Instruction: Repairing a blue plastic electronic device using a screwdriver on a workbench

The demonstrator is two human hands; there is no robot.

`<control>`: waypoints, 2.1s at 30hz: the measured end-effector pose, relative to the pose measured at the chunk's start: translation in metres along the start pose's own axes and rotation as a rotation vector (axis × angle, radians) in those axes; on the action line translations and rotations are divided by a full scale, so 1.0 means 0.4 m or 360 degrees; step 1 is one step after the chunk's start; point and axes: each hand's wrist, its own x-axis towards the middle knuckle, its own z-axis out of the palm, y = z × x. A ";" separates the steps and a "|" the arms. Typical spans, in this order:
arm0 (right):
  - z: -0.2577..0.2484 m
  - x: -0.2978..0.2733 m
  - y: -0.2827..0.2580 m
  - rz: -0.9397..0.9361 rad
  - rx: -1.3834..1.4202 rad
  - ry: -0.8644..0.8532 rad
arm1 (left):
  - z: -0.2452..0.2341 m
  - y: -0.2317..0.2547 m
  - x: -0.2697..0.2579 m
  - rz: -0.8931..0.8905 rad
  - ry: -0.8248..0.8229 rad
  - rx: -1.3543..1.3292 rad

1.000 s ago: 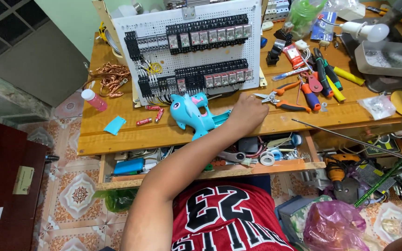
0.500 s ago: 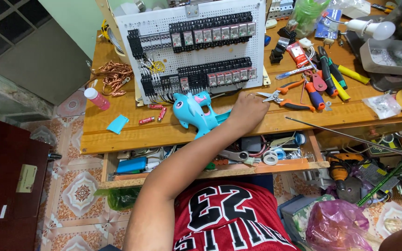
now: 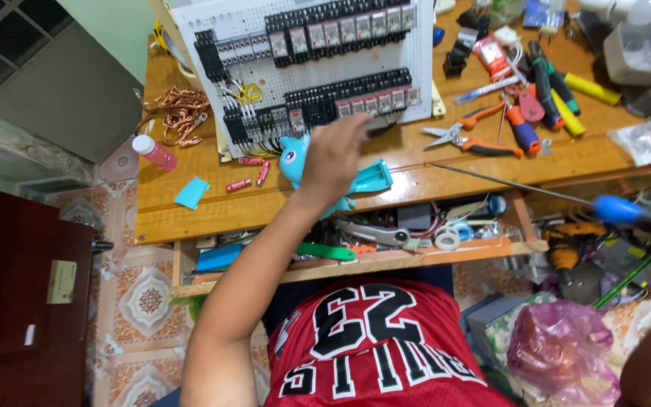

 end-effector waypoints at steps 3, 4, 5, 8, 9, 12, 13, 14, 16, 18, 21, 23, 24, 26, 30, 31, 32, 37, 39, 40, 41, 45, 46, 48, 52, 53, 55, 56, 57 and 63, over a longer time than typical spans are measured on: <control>0.165 0.204 -0.497 -0.0314 -0.0002 -0.0055 | -0.045 0.015 -0.035 -0.0152 -0.0034 -0.0186; 0.192 0.252 -0.648 -0.0596 0.0014 -0.0131 | -0.050 0.017 -0.044 -0.0134 -0.0084 -0.0188; 0.212 0.278 -0.675 -0.0596 0.0014 -0.0127 | -0.038 0.014 -0.057 -0.0130 -0.0086 -0.0187; 0.264 0.350 -0.755 -0.0814 -0.0013 -0.0191 | -0.014 0.014 -0.079 0.0109 -0.0280 0.0189; 0.277 0.367 -0.779 -0.0878 -0.0053 -0.0184 | -0.012 0.022 -0.079 0.0188 -0.0314 0.0348; 0.295 0.411 -0.810 -0.0964 -0.0071 -0.0235 | 0.011 0.037 -0.079 0.0218 -0.0477 0.0746; 0.299 0.423 -0.814 -0.0983 -0.0043 -0.0293 | 0.022 0.042 -0.083 0.0166 -0.0612 0.0988; 0.298 0.433 -0.817 -0.0979 -0.0043 -0.0302 | 0.027 0.043 -0.087 0.0160 -0.0615 0.0982; 0.297 0.452 -0.821 -0.0982 0.0029 -0.0411 | 0.038 0.042 -0.090 0.0225 -0.0473 0.1032; 0.294 0.445 -0.823 -0.0990 0.0011 -0.0388 | 0.024 0.055 -0.092 0.0198 -0.0435 0.0956; 0.275 0.418 -0.843 -0.0931 -0.0054 -0.0405 | -0.001 0.080 -0.095 0.0165 -0.0304 0.0877; 0.264 0.405 -0.886 -0.0861 -0.0105 -0.0446 | -0.006 0.090 -0.101 0.0161 -0.0208 0.0868; 0.263 0.402 -0.918 -0.0825 -0.0155 -0.0480 | -0.001 0.091 -0.108 0.0185 -0.0124 0.0914; 0.260 0.399 -0.956 -0.0782 -0.0204 -0.0514 | 0.006 0.096 -0.119 0.0210 -0.0045 0.0955; 0.254 0.420 -0.978 -0.1076 -0.0220 -0.0650 | 0.014 0.100 -0.125 0.0279 0.0082 0.0969; 0.253 0.431 -0.980 -0.1176 -0.0208 -0.0727 | 0.017 0.097 -0.125 0.0275 0.0068 0.1008; 0.260 0.425 -0.978 -0.1181 -0.0211 -0.0726 | 0.020 0.094 -0.127 0.0276 0.0074 0.1008; 0.287 0.425 -0.953 -0.1356 -0.0144 -0.0631 | 0.027 0.086 -0.129 0.0231 0.0011 0.0990; 0.295 0.425 -0.943 -0.1366 -0.0161 -0.0618 | 0.031 0.085 -0.131 0.0223 0.0005 0.0975; 0.299 0.425 -0.938 -0.1367 -0.0176 -0.0610 | 0.033 0.084 -0.131 0.0212 -0.0010 0.0955; 0.301 0.427 -0.938 -0.1382 -0.0179 -0.0600 | 0.035 0.083 -0.130 0.0217 0.0005 0.0965; 0.309 0.431 -0.949 -0.1290 -0.0229 -0.0686 | 0.034 0.080 -0.119 0.0177 -0.0055 0.0954; 0.310 0.431 -0.951 -0.1251 -0.0321 -0.0744 | 0.034 0.080 -0.116 0.0155 -0.0107 0.0919; 0.322 0.445 -0.962 -0.1302 -0.0359 -0.0768 | 0.047 0.070 -0.115 0.0138 -0.0144 0.0906; 0.364 0.498 -1.014 -0.1332 -0.0495 -0.0840 | 0.061 0.050 -0.113 0.0092 -0.0284 0.0881; 0.376 0.517 -1.021 -0.1331 -0.0494 -0.0840 | 0.058 0.048 -0.110 0.0092 -0.0286 0.0882; 0.401 0.557 -1.036 -0.1278 -0.0457 -0.0918 | 0.053 0.043 -0.102 0.0068 -0.0408 0.0795; 0.414 0.574 -1.040 -0.1278 -0.0457 -0.0918 | 0.046 0.047 -0.096 0.0069 -0.0409 0.0795; 0.427 0.591 -1.043 -0.1201 -0.0558 -0.0895 | 0.040 0.051 -0.092 0.0052 -0.0447 0.0775; 0.485 0.710 -1.067 -0.0862 -0.0685 -0.1236 | 0.046 0.057 -0.088 0.0026 -0.0516 0.0840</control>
